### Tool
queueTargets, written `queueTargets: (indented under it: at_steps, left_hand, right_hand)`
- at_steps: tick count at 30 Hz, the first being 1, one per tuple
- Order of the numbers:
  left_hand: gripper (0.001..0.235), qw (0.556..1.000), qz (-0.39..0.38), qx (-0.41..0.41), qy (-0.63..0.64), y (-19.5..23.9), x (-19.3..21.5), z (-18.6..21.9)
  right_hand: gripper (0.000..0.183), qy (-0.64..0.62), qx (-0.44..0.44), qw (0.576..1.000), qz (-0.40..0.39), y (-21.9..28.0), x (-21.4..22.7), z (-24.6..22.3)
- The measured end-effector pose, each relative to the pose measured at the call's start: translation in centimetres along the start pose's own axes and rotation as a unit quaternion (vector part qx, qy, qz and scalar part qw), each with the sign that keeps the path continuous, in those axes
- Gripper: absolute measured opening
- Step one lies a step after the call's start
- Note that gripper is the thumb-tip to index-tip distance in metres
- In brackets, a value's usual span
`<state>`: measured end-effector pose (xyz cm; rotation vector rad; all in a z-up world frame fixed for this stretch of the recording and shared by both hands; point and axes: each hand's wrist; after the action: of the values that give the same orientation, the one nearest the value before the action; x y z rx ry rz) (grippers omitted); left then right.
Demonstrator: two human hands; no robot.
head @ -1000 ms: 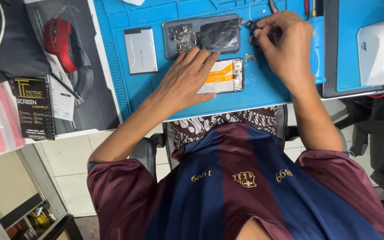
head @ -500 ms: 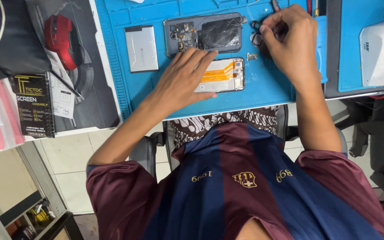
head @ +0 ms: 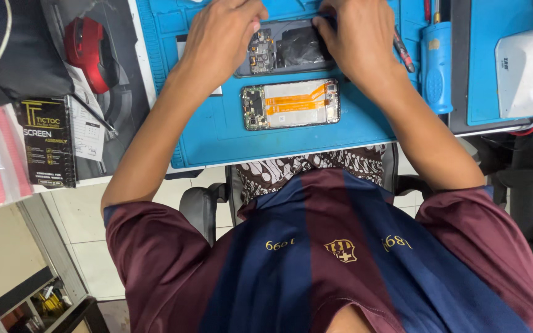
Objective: The person disassembles a smartphone, removes the motherboard, and then reinserts it into the phone chassis. The person handles the device and its internal components by hand on a workbench.
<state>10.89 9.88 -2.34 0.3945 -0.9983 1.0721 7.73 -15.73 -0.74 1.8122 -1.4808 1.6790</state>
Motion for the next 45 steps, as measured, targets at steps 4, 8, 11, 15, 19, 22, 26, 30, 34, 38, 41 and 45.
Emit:
queueTargets:
  at_steps: [4, 8, 11, 15, 19, 22, 26, 30, 34, 38, 41, 45]
  left_hand:
    - [0.018, 0.999, -0.014, 0.016, 0.039, 0.0, -0.2, -0.2]
    - [0.026, 0.998, -0.004, -0.025, 0.063, 0.2, 0.1, 0.2]
    - [0.032, 0.995, -0.002, -0.045, 0.086, 0.3, 0.3, 0.8]
    - [0.034, 0.989, -0.015, -0.049, 0.139, 0.5, 0.8, 1.7]
    - [0.037, 0.97, -0.037, -0.032, 0.238, 1.5, 1.0, 3.0]
    - [0.028, 0.962, -0.045, -0.003, 0.27, 2.4, 1.1, 3.6]
    - [0.022, 0.965, -0.037, 0.052, 0.255, 4.5, 1.4, 4.1]
    - [0.015, 0.976, -0.017, 0.056, 0.211, 6.3, 1.5, 4.0]
    - [0.012, 0.975, -0.005, 0.095, 0.199, 7.3, 1.2, 4.0]
    - [0.011, 0.973, 0.008, 0.105, 0.206, 7.6, 0.7, 3.9]
    - [0.011, 0.97, 0.014, 0.107, 0.216, 7.8, 0.3, 3.8]
    - [0.013, 0.97, 0.026, 0.114, 0.215, 8.0, -0.1, 3.8]
  right_hand:
    - [0.007, -0.007, -0.015, 1.0, 0.003, 0.1, 0.1, 0.1]
    - [0.009, -0.038, 0.026, 0.999, 0.03, 0.9, 1.2, 0.2]
    - [0.003, -0.16, -0.011, 0.987, 0.011, 1.3, 2.3, 0.2]
    - [0.0, -0.231, 0.003, 0.972, 0.031, 1.7, 3.9, -0.4]
    - [0.01, -0.284, -0.028, 0.958, 0.012, 2.3, 5.5, -0.9]
    - [0.01, -0.316, -0.092, 0.944, -0.004, 2.8, 5.7, -1.5]
    - [0.008, -0.386, -0.136, 0.912, -0.02, 3.6, 5.2, -1.6]
    - [0.008, -0.356, -0.163, 0.918, -0.06, 4.6, 4.5, -1.7]
    - [0.005, -0.315, -0.163, 0.93, -0.097, 5.2, 3.9, -1.9]
    - [0.004, -0.297, -0.087, 0.948, -0.079, 5.5, 3.4, -1.8]
    - [0.006, -0.279, -0.092, 0.951, -0.095, 5.7, 3.3, -1.6]
    - [0.007, -0.271, -0.086, 0.954, -0.098, 5.8, 3.3, -1.5]
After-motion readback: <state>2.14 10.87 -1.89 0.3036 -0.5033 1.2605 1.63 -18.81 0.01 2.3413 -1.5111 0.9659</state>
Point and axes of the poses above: each hand's wrist, its own y-axis away from the middle knuckle, its own x-axis out of the back of the hand, z = x × y, and after that the axes turned 11 degrees about x, right-handed
